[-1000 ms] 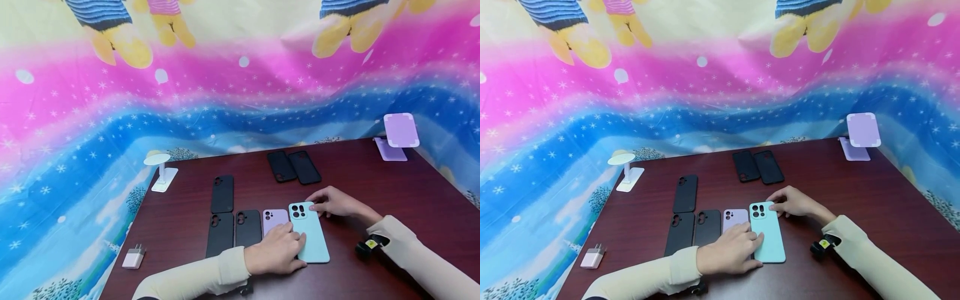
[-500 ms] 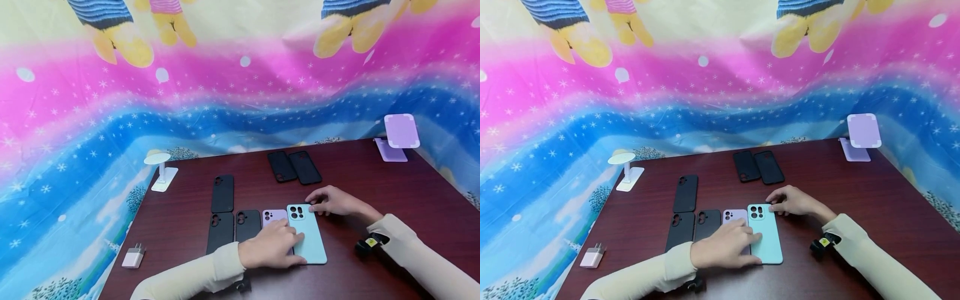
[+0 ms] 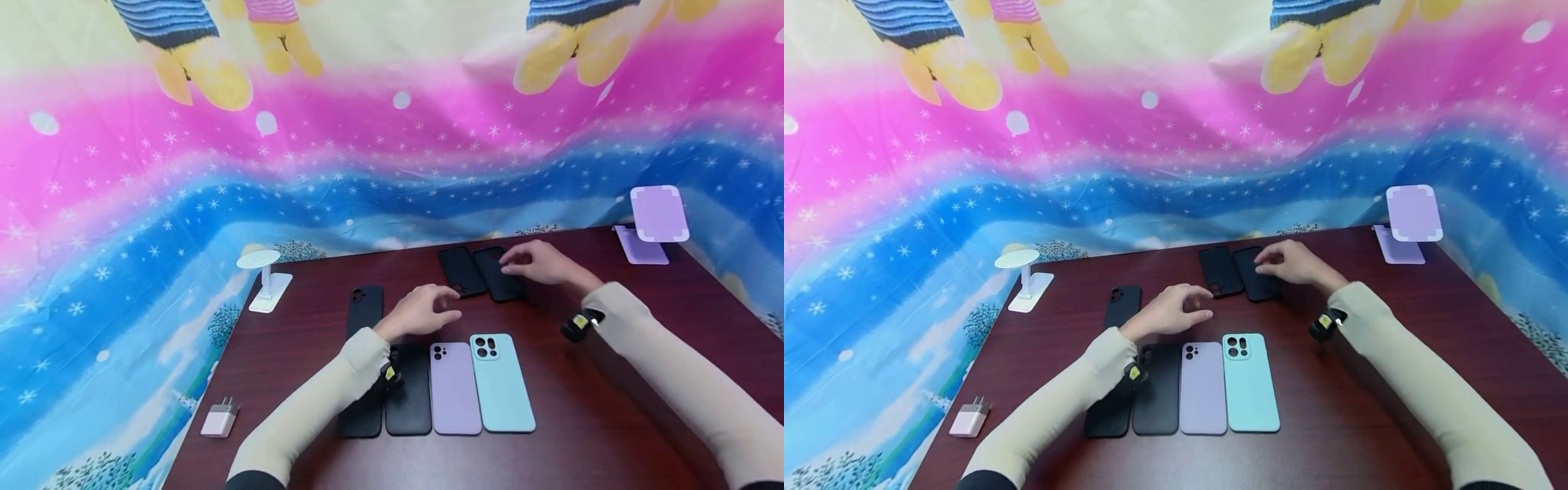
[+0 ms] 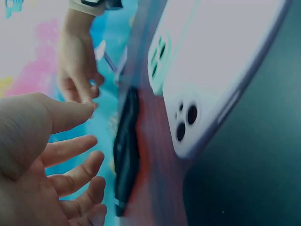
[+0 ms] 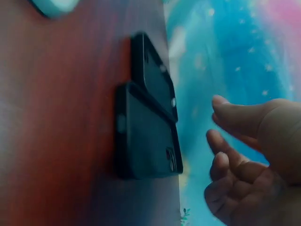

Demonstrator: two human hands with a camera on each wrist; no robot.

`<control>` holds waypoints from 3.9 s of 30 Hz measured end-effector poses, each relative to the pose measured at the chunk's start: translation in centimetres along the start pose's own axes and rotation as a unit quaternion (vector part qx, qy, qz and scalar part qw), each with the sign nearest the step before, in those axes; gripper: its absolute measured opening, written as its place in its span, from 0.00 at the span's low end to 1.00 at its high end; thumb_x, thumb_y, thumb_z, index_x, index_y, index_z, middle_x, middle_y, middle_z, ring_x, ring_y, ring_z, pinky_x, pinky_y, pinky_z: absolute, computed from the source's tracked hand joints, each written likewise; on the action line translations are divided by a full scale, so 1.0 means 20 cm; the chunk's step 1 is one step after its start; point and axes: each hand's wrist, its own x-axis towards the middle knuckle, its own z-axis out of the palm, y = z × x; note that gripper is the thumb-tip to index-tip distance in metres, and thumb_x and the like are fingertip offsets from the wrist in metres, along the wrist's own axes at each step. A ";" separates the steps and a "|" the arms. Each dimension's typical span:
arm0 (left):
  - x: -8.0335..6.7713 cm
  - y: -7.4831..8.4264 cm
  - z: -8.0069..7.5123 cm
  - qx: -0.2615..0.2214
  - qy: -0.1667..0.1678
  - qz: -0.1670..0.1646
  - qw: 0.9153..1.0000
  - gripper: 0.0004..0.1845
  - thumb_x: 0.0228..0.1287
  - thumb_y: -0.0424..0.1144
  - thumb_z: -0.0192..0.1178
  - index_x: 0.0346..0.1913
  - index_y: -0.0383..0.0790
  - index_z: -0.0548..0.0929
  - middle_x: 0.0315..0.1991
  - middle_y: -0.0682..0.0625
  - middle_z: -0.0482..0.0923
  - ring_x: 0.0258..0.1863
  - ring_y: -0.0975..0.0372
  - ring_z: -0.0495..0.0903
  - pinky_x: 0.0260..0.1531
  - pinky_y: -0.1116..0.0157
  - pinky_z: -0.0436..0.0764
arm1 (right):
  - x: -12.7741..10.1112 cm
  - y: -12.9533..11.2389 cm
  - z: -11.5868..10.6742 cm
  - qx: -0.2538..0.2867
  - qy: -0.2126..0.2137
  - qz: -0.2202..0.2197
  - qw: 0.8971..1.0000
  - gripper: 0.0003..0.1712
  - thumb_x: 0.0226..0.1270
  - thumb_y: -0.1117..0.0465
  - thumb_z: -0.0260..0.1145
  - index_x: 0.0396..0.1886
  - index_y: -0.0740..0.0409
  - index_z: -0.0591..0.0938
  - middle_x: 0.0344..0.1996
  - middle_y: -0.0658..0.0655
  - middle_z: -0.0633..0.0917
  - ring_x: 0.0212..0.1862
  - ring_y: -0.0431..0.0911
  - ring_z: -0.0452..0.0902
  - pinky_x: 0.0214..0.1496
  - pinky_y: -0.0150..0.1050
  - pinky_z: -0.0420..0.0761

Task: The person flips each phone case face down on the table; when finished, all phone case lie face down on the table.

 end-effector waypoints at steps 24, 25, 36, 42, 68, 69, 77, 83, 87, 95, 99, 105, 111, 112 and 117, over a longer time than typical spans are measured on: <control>0.21 -0.09 0.04 0.089 -0.031 -0.108 0.990 0.09 0.71 0.50 0.65 0.48 0.52 0.85 0.39 0.55 0.80 0.35 0.63 0.77 0.37 0.63 0.74 | 0.57 -0.06 0.21 -0.113 -0.118 0.023 0.986 0.18 0.76 0.70 0.58 0.57 0.53 0.87 0.60 0.63 0.84 0.65 0.61 0.76 0.71 0.62 0.63; 0.20 -0.09 0.04 0.090 -0.030 -0.112 0.989 0.08 0.71 0.49 0.65 0.46 0.52 0.84 0.38 0.55 0.80 0.34 0.64 0.77 0.36 0.63 0.74 | 0.57 -0.06 0.21 -0.115 -0.121 0.021 0.986 0.17 0.75 0.69 0.60 0.56 0.53 0.88 0.59 0.62 0.85 0.64 0.61 0.76 0.71 0.63 0.60; 0.16 -0.15 0.03 0.091 -0.026 -0.104 0.990 0.06 0.72 0.47 0.65 0.38 0.51 0.83 0.38 0.55 0.81 0.33 0.62 0.77 0.38 0.62 0.75 | 0.56 -0.09 0.20 -0.138 -0.169 0.018 0.976 0.20 0.73 0.70 0.61 0.55 0.48 0.88 0.62 0.57 0.84 0.69 0.60 0.73 0.75 0.64 0.51; 0.15 -0.18 0.03 0.092 -0.015 -0.088 0.992 0.05 0.73 0.45 0.64 0.39 0.51 0.83 0.35 0.55 0.81 0.31 0.62 0.77 0.37 0.63 0.75 | 0.55 -0.05 0.23 -0.138 -0.124 -0.029 0.982 0.08 0.68 0.64 0.72 0.45 0.49 0.90 0.52 0.55 0.88 0.57 0.56 0.80 0.71 0.62 0.53; -0.22 -0.03 -0.18 0.051 0.112 0.109 0.986 0.05 0.71 0.46 0.66 0.44 0.53 0.81 0.38 0.60 0.82 0.33 0.70 0.77 0.36 0.68 0.77 | 0.06 -0.14 -0.19 0.031 -0.034 -0.154 0.987 0.07 0.68 0.59 0.73 0.41 0.40 0.88 0.44 0.44 0.89 0.52 0.39 0.83 0.58 0.43 0.81; -0.23 -0.02 -0.18 0.040 0.105 0.116 0.987 0.05 0.71 0.45 0.66 0.44 0.52 0.81 0.38 0.60 0.81 0.33 0.70 0.78 0.36 0.68 0.77 | 0.02 -0.14 -0.19 0.038 -0.027 -0.160 0.986 0.08 0.68 0.60 0.73 0.41 0.39 0.88 0.43 0.43 0.89 0.51 0.37 0.82 0.56 0.39 0.81; -0.31 0.00 -0.19 -0.007 0.055 0.180 0.982 0.04 0.71 0.41 0.67 0.45 0.50 0.83 0.40 0.59 0.82 0.38 0.71 0.78 0.41 0.66 0.83 | -0.23 -0.14 -0.14 0.094 -0.002 -0.202 0.975 0.16 0.65 0.67 0.74 0.41 0.38 0.87 0.44 0.42 0.88 0.48 0.36 0.82 0.49 0.28 0.80; -0.33 0.00 -0.22 -0.029 0.040 0.212 0.976 0.04 0.71 0.38 0.66 0.45 0.48 0.84 0.41 0.58 0.83 0.37 0.70 0.77 0.42 0.69 0.81 | -0.30 -0.15 -0.14 0.117 -0.014 -0.197 0.973 0.15 0.65 0.68 0.73 0.43 0.41 0.87 0.44 0.43 0.88 0.47 0.40 0.82 0.47 0.31 0.82; -0.34 0.00 -0.23 -0.045 0.027 0.228 0.972 0.03 0.71 0.38 0.66 0.44 0.48 0.84 0.41 0.57 0.83 0.36 0.69 0.77 0.41 0.70 0.79 | -0.31 -0.15 -0.14 0.146 -0.023 -0.189 0.971 0.14 0.70 0.70 0.68 0.44 0.46 0.88 0.46 0.46 0.88 0.50 0.36 0.82 0.50 0.29 0.82; -0.35 0.02 -0.23 -0.073 0.003 0.252 0.965 0.04 0.70 0.38 0.67 0.44 0.46 0.84 0.41 0.55 0.84 0.34 0.70 0.77 0.38 0.69 0.81 | -0.26 -0.17 -0.14 0.193 -0.053 -0.175 0.964 0.12 0.75 0.70 0.61 0.48 0.57 0.88 0.47 0.49 0.88 0.50 0.38 0.83 0.50 0.32 0.83; -0.35 0.02 -0.22 -0.079 -0.005 0.263 0.962 0.04 0.70 0.37 0.66 0.44 0.45 0.84 0.41 0.55 0.84 0.33 0.71 0.76 0.35 0.68 0.80 | -0.23 -0.18 -0.14 0.216 -0.090 -0.176 0.956 0.11 0.75 0.69 0.63 0.49 0.58 0.88 0.47 0.49 0.88 0.47 0.41 0.84 0.48 0.36 0.85; -0.35 0.03 -0.22 -0.075 -0.004 0.269 0.960 0.03 0.70 0.36 0.66 0.43 0.47 0.84 0.40 0.57 0.83 0.31 0.70 0.74 0.34 0.66 0.79 | -0.20 -0.19 -0.14 0.239 -0.138 -0.197 0.941 0.11 0.73 0.71 0.64 0.46 0.55 0.88 0.44 0.55 0.88 0.44 0.43 0.83 0.46 0.37 0.85; -0.35 0.03 -0.23 -0.082 -0.010 0.279 0.957 0.04 0.68 0.35 0.68 0.42 0.46 0.84 0.39 0.56 0.83 0.30 0.72 0.74 0.33 0.67 0.80 | -0.16 -0.22 -0.14 0.266 -0.181 -0.224 0.920 0.10 0.73 0.73 0.63 0.44 0.59 0.88 0.37 0.53 0.87 0.28 0.47 0.78 0.31 0.41 0.83; -0.35 0.03 -0.23 -0.082 -0.010 0.279 0.957 0.04 0.69 0.36 0.67 0.42 0.46 0.84 0.40 0.56 0.83 0.30 0.72 0.74 0.33 0.67 0.80 | -0.15 -0.22 -0.14 0.273 -0.189 -0.225 0.916 0.10 0.72 0.73 0.63 0.43 0.59 0.88 0.36 0.53 0.87 0.25 0.47 0.76 0.28 0.41 0.82; -0.34 0.01 -0.23 -0.094 -0.009 0.266 0.959 0.05 0.71 0.36 0.66 0.46 0.46 0.84 0.42 0.55 0.84 0.33 0.69 0.78 0.37 0.66 0.82 | -0.14 -0.22 -0.12 0.308 -0.192 -0.208 0.908 0.08 0.71 0.73 0.64 0.43 0.62 0.87 0.32 0.50 0.86 0.19 0.48 0.70 0.22 0.40 0.78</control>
